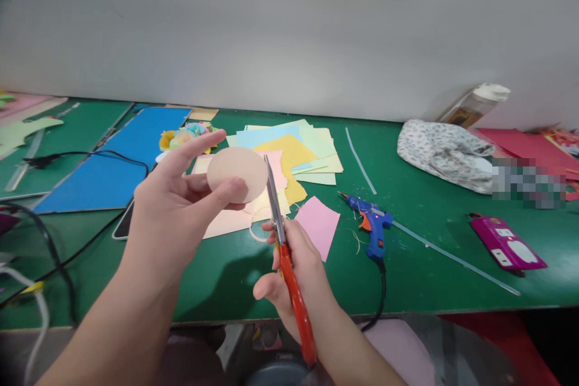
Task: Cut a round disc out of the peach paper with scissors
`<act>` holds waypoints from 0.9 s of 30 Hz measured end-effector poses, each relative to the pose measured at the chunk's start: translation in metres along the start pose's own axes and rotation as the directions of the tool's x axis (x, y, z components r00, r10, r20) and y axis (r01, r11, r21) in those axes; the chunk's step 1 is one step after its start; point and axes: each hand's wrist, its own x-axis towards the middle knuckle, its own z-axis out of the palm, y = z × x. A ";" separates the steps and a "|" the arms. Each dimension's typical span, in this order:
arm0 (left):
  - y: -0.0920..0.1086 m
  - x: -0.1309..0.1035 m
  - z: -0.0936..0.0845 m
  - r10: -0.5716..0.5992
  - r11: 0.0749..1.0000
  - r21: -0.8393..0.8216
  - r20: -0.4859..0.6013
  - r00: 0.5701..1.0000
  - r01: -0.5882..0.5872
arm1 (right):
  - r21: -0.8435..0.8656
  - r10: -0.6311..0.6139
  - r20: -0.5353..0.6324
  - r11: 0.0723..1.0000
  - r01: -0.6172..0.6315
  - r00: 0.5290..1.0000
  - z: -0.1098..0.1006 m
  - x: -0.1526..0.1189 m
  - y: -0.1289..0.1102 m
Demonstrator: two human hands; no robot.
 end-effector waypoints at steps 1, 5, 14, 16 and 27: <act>0.000 0.000 0.000 -0.002 1.000 -0.001 -0.001 1.000 0.002 | -0.004 -0.002 -0.001 1.000 0.002 1.000 0.000 0.000 0.000; 0.002 0.000 0.000 -0.020 1.000 -0.009 0.002 1.000 0.020 | -0.019 -0.007 -0.004 1.000 0.007 1.000 0.000 0.000 0.003; -0.002 0.002 0.001 0.001 0.999 -0.042 -0.040 0.999 -0.002 | -0.017 -0.047 0.035 0.999 0.047 0.998 -0.007 -0.003 0.014; -0.001 0.002 0.001 -0.004 0.999 -0.043 -0.034 0.999 0.003 | -0.017 -0.045 0.041 0.999 0.046 0.998 -0.008 -0.004 0.014; 0.004 0.003 -0.003 -0.059 0.998 -0.029 -0.006 0.998 0.058 | 0.003 -0.015 0.042 1.000 0.015 0.999 -0.006 -0.005 0.011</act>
